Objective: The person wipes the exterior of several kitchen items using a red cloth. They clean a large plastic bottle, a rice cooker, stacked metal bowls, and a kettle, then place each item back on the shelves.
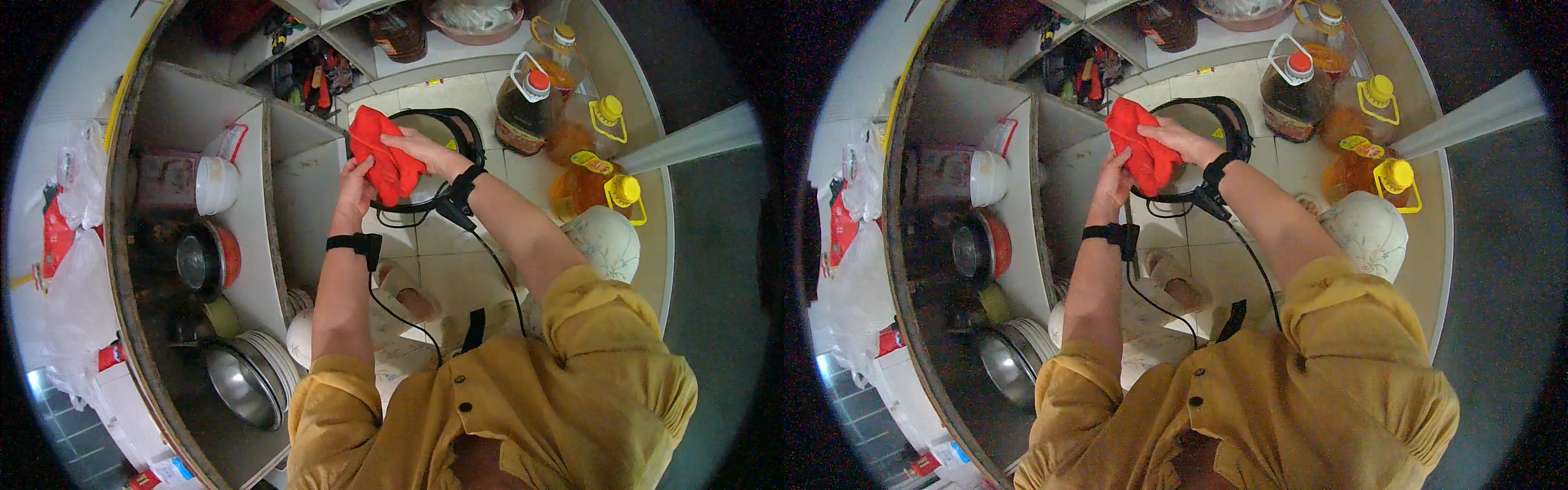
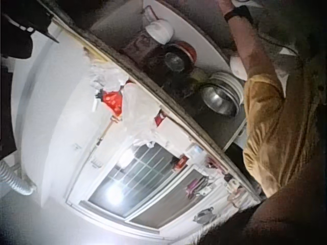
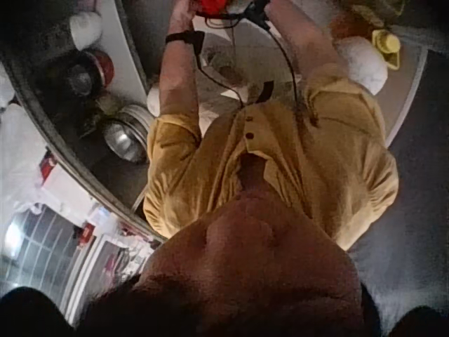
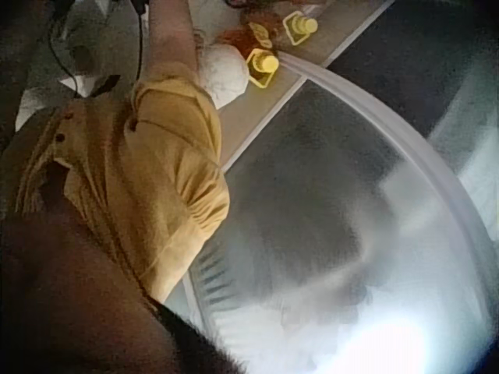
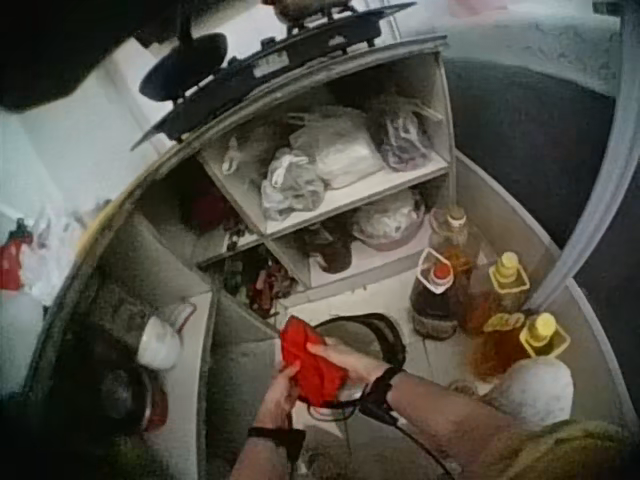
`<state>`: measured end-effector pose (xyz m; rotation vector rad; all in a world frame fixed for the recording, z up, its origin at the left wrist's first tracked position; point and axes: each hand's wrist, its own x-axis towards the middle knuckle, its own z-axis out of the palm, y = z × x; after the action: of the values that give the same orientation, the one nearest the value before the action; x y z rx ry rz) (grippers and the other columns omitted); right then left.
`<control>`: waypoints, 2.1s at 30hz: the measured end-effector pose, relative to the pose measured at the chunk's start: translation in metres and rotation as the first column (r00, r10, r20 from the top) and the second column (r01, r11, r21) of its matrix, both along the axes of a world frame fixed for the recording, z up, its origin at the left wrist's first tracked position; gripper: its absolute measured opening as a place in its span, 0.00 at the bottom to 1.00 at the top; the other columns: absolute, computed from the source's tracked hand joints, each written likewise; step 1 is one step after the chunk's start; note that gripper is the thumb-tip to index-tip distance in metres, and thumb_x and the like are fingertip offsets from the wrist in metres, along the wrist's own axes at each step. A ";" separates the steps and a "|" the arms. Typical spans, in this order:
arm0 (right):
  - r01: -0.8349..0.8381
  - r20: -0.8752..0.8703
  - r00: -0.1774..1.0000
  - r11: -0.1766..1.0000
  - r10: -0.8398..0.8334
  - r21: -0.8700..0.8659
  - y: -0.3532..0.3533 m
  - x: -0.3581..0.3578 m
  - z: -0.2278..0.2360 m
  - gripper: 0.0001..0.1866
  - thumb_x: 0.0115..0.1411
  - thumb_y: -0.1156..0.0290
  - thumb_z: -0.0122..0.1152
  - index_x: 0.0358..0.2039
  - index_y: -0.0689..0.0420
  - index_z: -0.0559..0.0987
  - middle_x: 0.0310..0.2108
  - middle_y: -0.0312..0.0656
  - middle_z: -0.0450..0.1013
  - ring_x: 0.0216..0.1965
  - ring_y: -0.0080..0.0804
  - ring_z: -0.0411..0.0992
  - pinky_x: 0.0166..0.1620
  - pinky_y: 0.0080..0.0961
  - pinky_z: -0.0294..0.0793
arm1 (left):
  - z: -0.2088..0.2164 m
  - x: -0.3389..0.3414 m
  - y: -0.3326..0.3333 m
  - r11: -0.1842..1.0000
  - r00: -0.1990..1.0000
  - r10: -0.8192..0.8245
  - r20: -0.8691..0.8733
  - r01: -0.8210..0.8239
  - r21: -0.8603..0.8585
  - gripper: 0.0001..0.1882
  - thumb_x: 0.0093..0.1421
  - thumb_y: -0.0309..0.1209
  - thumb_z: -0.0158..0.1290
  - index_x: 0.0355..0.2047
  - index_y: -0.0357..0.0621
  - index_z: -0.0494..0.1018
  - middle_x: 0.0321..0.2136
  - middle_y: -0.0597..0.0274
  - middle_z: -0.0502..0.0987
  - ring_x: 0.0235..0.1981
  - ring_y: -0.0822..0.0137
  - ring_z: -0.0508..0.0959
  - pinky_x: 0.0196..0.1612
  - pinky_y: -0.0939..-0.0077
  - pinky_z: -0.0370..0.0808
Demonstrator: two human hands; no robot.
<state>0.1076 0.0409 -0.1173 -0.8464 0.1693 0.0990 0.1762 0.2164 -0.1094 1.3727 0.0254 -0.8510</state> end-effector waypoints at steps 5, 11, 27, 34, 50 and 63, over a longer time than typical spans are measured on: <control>0.127 -0.074 0.989 0.992 -0.126 0.010 -0.017 0.007 -0.026 0.23 0.66 0.60 0.56 0.57 0.59 0.70 0.49 0.42 0.75 0.47 0.32 0.75 0.51 0.34 0.76 | -0.008 -0.004 0.020 0.974 0.981 0.193 -0.025 -0.189 0.126 0.27 0.63 0.39 0.54 0.60 0.46 0.62 0.57 0.57 0.69 0.55 0.55 0.71 0.54 0.57 0.71; -0.084 -0.019 0.991 0.719 0.133 0.690 -0.022 0.006 -0.084 0.27 0.64 0.55 0.59 0.58 0.57 0.70 0.56 0.41 0.72 0.54 0.34 0.73 0.58 0.38 0.72 | -0.019 -0.013 0.026 0.955 0.975 0.175 -0.134 -0.135 0.265 0.43 0.58 0.53 0.58 0.67 0.52 0.54 0.61 0.55 0.62 0.61 0.50 0.64 0.56 0.46 0.67; -0.146 -0.043 0.985 0.938 0.168 0.316 -0.017 0.003 0.014 0.35 0.63 0.46 0.57 0.61 0.59 0.66 0.60 0.45 0.65 0.60 0.33 0.65 0.63 0.32 0.64 | 0.061 0.002 0.041 0.909 0.961 0.225 -0.161 -0.266 -0.322 0.28 0.57 0.35 0.55 0.57 0.41 0.67 0.56 0.56 0.72 0.56 0.54 0.72 0.60 0.54 0.68; -0.176 0.334 0.902 0.939 0.274 -0.295 -0.020 -0.009 0.073 0.46 0.57 0.59 0.66 0.68 0.60 0.52 0.63 0.46 0.61 0.62 0.30 0.61 0.63 0.28 0.61 | 0.110 -0.001 0.048 0.833 0.971 0.238 -0.030 -0.220 -0.507 0.29 0.58 0.38 0.50 0.58 0.40 0.66 0.57 0.52 0.71 0.57 0.51 0.70 0.62 0.52 0.66; -0.044 0.172 0.985 0.964 -0.002 0.263 -0.031 -0.029 0.126 0.20 0.67 0.57 0.55 0.46 0.63 0.77 0.42 0.42 0.78 0.40 0.29 0.78 0.44 0.27 0.79 | 0.137 -0.003 0.081 0.991 0.970 0.084 0.229 -0.057 -0.124 0.36 0.54 0.34 0.53 0.64 0.43 0.60 0.61 0.50 0.66 0.61 0.52 0.67 0.64 0.57 0.62; -0.288 0.250 0.944 0.909 0.216 0.300 -0.002 -0.035 0.136 0.29 0.65 0.47 0.55 0.51 0.62 0.76 0.46 0.44 0.77 0.48 0.32 0.76 0.53 0.32 0.74 | 0.140 -0.048 0.031 0.944 0.936 -0.189 0.296 0.257 -0.208 0.32 0.63 0.43 0.55 0.63 0.42 0.61 0.60 0.61 0.69 0.60 0.63 0.69 0.63 0.63 0.63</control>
<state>0.0729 0.0386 0.0186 -0.5301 -0.1582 0.2733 0.1278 0.2475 0.0303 1.2621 -0.4457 -0.8161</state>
